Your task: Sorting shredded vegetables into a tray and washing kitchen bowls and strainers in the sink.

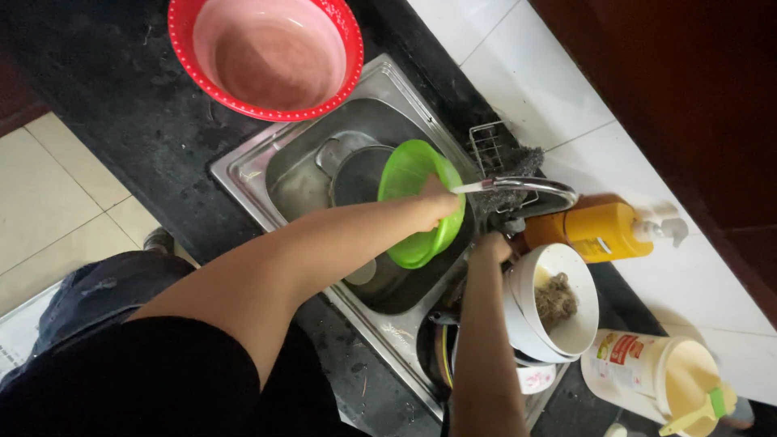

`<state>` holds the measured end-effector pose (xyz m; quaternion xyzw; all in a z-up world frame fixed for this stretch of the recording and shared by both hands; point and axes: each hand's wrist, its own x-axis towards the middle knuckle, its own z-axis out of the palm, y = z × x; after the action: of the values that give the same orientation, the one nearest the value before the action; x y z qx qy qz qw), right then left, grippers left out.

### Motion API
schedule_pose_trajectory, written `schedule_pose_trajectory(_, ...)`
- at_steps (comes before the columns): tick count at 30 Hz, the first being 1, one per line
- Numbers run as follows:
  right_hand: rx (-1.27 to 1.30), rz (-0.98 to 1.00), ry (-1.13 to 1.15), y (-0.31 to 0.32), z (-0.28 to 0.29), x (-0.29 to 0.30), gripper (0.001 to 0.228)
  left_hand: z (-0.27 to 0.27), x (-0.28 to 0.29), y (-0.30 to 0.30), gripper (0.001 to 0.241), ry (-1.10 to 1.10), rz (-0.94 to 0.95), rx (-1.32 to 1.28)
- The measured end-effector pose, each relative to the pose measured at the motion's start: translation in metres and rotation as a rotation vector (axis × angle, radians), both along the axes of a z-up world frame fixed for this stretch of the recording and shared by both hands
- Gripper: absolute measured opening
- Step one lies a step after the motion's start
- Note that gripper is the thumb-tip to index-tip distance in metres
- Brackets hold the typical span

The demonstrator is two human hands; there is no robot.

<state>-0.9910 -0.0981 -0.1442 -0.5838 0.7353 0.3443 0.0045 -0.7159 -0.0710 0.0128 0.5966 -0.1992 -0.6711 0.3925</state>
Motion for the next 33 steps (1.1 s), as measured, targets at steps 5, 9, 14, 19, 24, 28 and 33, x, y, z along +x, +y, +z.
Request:
schedule_pose_trajectory(5, -0.871, -0.421, -1.439, 0.109, 0.201, 0.229, 0.046, -0.066, 0.007, -0.022, 0.068, -0.248, -0.105, -0.133)
schedule_pose_trajectory(9, -0.757, -0.073, -1.379, 0.088, 0.189, 0.220, 0.044, 0.013, 0.054, 0.013, 0.062, -0.369, -0.304, -0.181)
schedule_pose_trajectory(14, -0.423, -0.437, -1.463, 0.040, 0.225, 0.212, 0.063, 0.075, 0.089, 0.046, 0.075, -0.187, -0.220, -0.201)
schedule_pose_trajectory(19, -0.343, 0.097, -1.729, 0.011, 0.170, 0.186, 0.075, 0.137, 0.114, 0.076, 0.084, 0.278, 0.163, -0.161)
schedule_pose_trajectory(24, -0.234, 0.333, -1.300, 0.021, 0.139, 0.171, 0.056, 0.140, 0.130, 0.075, 0.091, 0.327, 0.306, -0.137)
schedule_pose_trajectory(28, -0.282, -0.306, -1.286, 0.051, 0.220, 0.247, 0.068, 0.042, 0.103, 0.047, 0.079, 0.373, 0.456, -0.202)
schedule_pose_trajectory(33, -0.296, -0.128, -0.999, 0.028, 0.227, 0.244, 0.049, -0.055, 0.065, 0.013, 0.054, 0.532, 0.410, -0.190)
